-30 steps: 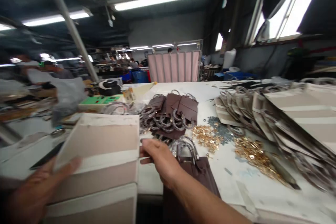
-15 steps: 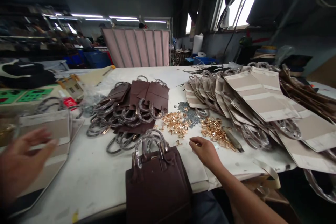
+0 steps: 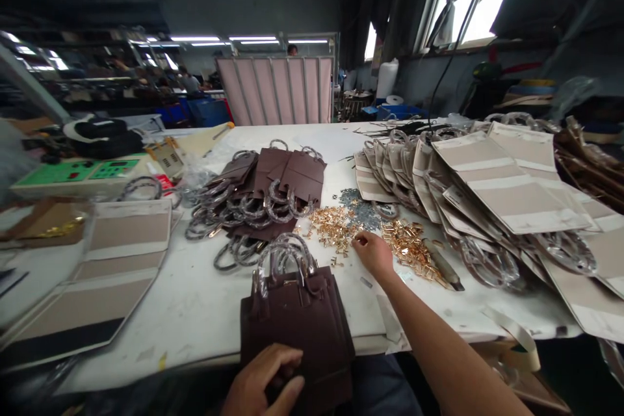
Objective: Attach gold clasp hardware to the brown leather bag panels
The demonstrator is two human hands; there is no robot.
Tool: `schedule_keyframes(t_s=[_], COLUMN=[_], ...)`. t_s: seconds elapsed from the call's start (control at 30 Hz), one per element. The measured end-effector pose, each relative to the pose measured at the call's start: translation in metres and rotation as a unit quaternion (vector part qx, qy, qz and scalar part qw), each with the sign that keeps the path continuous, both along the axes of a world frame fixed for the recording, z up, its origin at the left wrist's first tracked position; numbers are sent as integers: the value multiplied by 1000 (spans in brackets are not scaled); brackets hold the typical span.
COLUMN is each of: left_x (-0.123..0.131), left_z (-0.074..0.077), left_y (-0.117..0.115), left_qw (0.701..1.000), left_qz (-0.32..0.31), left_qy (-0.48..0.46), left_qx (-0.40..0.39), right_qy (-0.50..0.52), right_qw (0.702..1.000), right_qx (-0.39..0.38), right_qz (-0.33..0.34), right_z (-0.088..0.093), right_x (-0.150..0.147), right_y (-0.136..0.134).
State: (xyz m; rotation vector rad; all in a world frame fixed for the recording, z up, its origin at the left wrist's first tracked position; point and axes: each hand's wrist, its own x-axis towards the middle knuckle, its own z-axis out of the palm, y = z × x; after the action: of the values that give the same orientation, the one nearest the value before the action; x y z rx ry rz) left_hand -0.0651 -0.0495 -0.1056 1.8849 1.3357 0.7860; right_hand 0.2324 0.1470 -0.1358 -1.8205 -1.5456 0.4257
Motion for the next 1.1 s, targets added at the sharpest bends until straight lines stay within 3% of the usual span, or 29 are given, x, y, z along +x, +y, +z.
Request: schedule_keyframes(t_s=[0.13,0.27,0.37,0.5,0.67,0.77,0.97,1.03,1.1], left_x=[8,20,28,33,29,26,22,23,25], left_z=[21,39,46,49,49,49,64,66,57], left_y=[-3,-3,1,2,-8,-11,-12,-18,-24], left_qw=[998,980,955,940,933,907,876,869,857], left_qz=[12,60,69,81,97,117,104,109,128], left_qy=[-41,-157,-255,-311,-338,-391,-453,-460,-468], left_qx=[-49,-110,-133,-112,-80,-100,-130,-148,-173], right_qy=[54,121,170,189,259,290,290,277,243], right_qw=[996,978,944,916,910,913,909,903,903], right_qx=[49,109,174,215,149,91,-2,-58,-86], right_qz=[44,130,221,281,289,272,300,324,345], right_z=[16,39,58,75,80,85,107,105,94], right_x=[-7,-35,-63,-89,-101,-101,-93,-91,-92], right_y=[-41,-100,-143,-179,-197,-201,-192,-190,-189])
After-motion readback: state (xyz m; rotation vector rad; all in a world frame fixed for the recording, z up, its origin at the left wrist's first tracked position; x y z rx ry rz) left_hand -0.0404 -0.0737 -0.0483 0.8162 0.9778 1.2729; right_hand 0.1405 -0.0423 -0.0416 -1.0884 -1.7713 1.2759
